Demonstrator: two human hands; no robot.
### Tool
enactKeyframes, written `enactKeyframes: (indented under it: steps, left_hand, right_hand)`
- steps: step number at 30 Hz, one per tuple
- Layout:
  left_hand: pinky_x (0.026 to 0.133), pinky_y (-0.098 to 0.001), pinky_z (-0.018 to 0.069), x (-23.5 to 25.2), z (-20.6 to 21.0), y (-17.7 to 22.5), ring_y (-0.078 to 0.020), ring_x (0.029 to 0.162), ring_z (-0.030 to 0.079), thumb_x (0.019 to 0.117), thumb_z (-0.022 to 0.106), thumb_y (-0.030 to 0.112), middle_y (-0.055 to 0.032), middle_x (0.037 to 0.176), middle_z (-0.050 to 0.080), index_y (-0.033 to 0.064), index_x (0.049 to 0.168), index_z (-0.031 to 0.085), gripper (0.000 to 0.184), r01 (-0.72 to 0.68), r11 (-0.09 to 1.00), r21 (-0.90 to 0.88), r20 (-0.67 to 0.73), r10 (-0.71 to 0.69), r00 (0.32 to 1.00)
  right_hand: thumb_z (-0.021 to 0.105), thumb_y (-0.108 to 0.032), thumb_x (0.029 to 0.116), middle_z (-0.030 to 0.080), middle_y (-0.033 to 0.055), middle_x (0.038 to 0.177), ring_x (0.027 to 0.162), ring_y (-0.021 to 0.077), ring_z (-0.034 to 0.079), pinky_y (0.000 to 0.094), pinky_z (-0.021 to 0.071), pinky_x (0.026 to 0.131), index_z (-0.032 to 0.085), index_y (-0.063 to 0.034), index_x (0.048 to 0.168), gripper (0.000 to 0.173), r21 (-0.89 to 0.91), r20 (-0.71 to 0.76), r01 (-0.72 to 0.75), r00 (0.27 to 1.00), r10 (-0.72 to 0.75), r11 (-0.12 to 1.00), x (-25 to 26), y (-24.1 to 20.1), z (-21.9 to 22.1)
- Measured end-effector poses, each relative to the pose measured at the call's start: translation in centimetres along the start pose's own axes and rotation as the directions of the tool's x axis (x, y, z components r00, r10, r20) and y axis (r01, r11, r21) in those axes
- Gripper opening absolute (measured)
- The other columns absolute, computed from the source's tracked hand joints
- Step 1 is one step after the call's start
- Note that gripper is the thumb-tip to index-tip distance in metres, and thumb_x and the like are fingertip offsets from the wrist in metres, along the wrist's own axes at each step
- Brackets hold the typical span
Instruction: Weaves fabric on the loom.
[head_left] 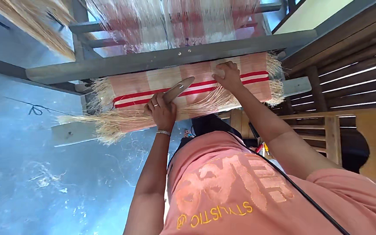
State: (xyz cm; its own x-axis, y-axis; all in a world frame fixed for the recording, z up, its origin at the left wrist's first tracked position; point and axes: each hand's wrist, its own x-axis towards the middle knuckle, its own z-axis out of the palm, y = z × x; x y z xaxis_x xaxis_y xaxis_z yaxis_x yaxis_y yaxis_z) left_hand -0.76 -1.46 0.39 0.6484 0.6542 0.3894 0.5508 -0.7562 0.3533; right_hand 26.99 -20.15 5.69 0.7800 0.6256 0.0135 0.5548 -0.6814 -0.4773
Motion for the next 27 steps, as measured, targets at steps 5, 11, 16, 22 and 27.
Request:
enactKeyframes:
  steps: [5,11,16,22,27]
  left_hand:
    - [0.111,-0.0678,0.0274,2.3,-1.1,-1.4,-0.0370,0.131,0.052,0.0997,0.060,0.043,-0.0136,0.137,0.058,0.0289,0.142,0.056,0.044,-0.017,0.999,0.049,0.035,0.016,0.999]
    - [0.113,-0.0656,0.0287,1.9,-1.3,-4.2,-0.0402,0.144,0.037,0.0967,0.053,0.065,-0.0113,0.158,0.042,0.0357,0.157,0.040,0.068,0.068,0.996,0.060,0.056,-0.071,0.996]
    - [0.114,-0.0641,0.0259,0.1,-0.6,-7.0,-0.0381,0.151,0.028,0.1032,0.045,0.058,-0.0081,0.166,0.032,0.0388,0.157,0.038,0.058,0.039,0.998,0.043,0.053,-0.041,0.998]
    - [0.119,-0.0647,0.0174,0.1,-0.1,-6.7,-0.0333,0.155,0.024,0.1051,0.037,0.059,-0.0031,0.168,0.030,0.0457,0.157,0.035,0.054,0.068,0.993,0.099,0.094,-0.077,0.993]
    - [0.119,-0.0658,0.0181,0.1,-0.4,-6.7,-0.0333,0.154,0.025,0.1049,0.039,0.058,-0.0027,0.167,0.032,0.0466,0.157,0.036,0.053,0.066,0.994,0.084,0.084,-0.073,0.994]
  right_hand:
    - [0.070,-0.038,0.0934,0.062,0.0159,0.127,0.125,0.0393,0.054,0.0609,0.0450,0.098,0.073,-0.0150,0.117,0.033,-0.056,-0.050,-0.031,0.998,0.028,0.998,0.3,-1.0,0.9]
    - [0.069,-0.032,0.0925,0.064,0.0136,0.124,0.124,0.0365,0.054,0.0602,0.0430,0.098,0.075,-0.0144,0.107,0.024,-0.065,-0.033,-0.048,0.998,0.045,0.997,0.8,-1.3,0.4]
    - [0.062,-0.027,0.0995,0.069,0.0187,0.119,0.108,0.0284,0.067,0.0486,0.0546,0.095,0.069,-0.0004,0.119,0.034,0.389,-0.030,-0.182,0.977,0.210,0.903,1.2,1.1,-3.3]
    - [0.045,-0.025,0.1086,0.069,-0.0030,0.103,0.076,0.0039,0.061,0.0235,0.0521,0.071,0.060,-0.0091,0.119,0.025,0.826,0.051,-0.335,0.845,0.532,0.453,0.4,10.5,-13.2]
    - [0.039,-0.013,0.1101,0.066,0.0110,0.123,0.110,0.0209,0.070,0.0327,0.0599,0.096,0.046,-0.0048,0.134,0.027,0.961,-0.242,0.042,0.612,0.753,0.274,-5.5,22.4,-31.2]
